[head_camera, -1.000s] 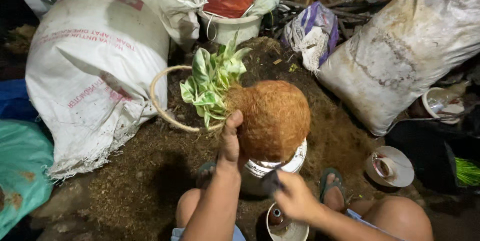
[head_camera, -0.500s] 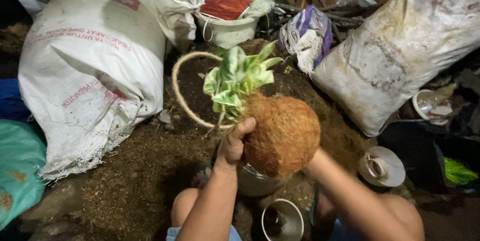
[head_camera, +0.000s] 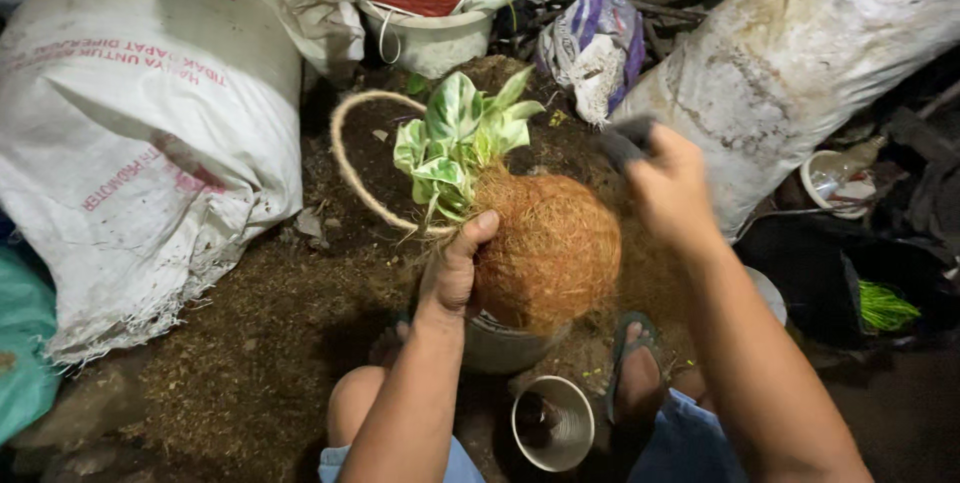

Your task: The person scrubs the exterior of a coconut shell planter with a small brush, rotating it to clean all sides. The person then uses a cloth to wipe the surface and continues scrubbing with the brush.

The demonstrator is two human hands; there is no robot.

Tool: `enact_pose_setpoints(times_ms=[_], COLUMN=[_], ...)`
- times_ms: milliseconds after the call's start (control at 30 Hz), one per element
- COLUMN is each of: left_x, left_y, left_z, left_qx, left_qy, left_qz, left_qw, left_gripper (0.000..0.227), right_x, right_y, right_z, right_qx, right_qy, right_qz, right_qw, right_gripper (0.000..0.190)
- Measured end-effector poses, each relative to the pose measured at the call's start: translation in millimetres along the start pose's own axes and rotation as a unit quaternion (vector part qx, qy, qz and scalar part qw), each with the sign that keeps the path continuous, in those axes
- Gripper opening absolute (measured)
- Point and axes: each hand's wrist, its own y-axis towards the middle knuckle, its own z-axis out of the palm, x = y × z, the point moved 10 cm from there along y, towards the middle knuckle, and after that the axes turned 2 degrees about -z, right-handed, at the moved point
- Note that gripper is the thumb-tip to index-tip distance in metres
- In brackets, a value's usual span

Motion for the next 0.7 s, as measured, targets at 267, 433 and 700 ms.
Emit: enact_pose_setpoints(times_ms=[267, 433, 700], left_x=[-7, -17, 11], left_y=[9, 14, 7], left_z=[2, -8, 4], left_qx=[0.025, -0.001, 0.058], left_qy=[-0.012, 0.016, 0.048], left_qz=[-0.01, 0.041, -0.034], left_qw=[1.0, 0.999, 0.997], left_gripper=[0.064, 0.061, 0.059], right_x=[-90, 77, -23], right_y=[-183, -187, -2], right_z=[169, 60, 16], right_qx=[0.165, 0.15, 0.022], right_qy=[0.067, 0.001, 0.145], right_qz=[0.21, -0.145, 0.133], right_qw=[0.961, 0.978, 0.98], right_gripper=[0.017, 0.02, 0.014])
